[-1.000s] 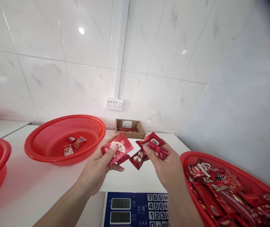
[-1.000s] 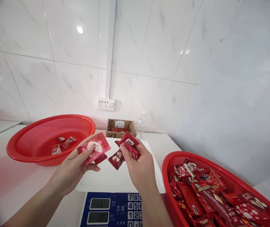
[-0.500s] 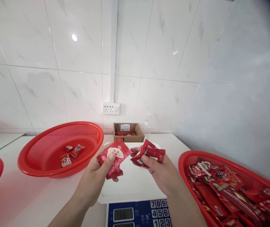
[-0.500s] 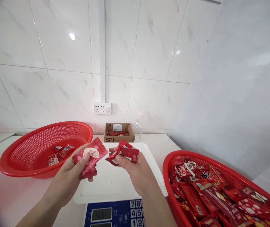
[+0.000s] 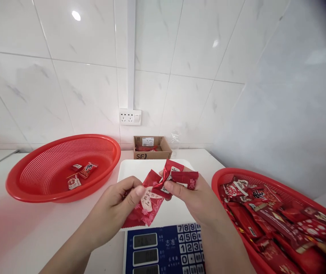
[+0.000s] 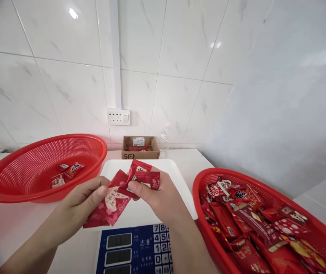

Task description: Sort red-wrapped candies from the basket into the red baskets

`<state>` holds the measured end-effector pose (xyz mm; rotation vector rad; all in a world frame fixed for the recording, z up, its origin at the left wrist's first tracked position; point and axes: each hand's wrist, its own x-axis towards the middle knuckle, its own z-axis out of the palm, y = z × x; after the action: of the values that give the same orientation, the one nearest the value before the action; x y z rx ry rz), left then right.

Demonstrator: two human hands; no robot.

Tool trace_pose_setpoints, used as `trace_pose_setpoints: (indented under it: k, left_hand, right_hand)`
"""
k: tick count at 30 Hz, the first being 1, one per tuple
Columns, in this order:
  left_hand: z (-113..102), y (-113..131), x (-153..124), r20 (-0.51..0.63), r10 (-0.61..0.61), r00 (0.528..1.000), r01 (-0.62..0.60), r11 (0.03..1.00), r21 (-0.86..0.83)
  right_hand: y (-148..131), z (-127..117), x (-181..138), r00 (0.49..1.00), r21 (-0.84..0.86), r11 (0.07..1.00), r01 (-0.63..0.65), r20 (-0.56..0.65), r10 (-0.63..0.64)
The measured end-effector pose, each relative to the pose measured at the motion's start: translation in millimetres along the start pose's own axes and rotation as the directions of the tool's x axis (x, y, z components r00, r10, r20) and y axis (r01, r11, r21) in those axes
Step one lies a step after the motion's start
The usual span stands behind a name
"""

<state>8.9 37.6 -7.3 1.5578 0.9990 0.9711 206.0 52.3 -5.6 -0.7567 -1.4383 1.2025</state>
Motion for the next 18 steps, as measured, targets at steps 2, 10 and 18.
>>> trace_pose_setpoints:
  k: [2, 10, 18]
  left_hand:
    - [-0.1, 2.5, -0.9, 0.129, -0.07, 0.989, 0.078, 0.995, -0.055]
    - [14.2, 6.8, -6.9, -0.043, -0.03, 0.999, 0.017, 0.958, -0.285]
    - [23.8, 4.0, -4.9, -0.236, 0.121, 0.964, -0.189, 0.937, -0.295]
  right_hand:
    - [-2.1, 1.2, -2.7, 0.999, 0.028, 0.999, 0.018, -0.041, -0.017]
    - [-14.2, 7.3, -10.7, 0.979, 0.092, 0.986, 0.137, -0.162, -0.121]
    - [-17.9, 13.6, -17.9, 0.993, 0.054, 0.995, 0.079, -0.089, -0.074]
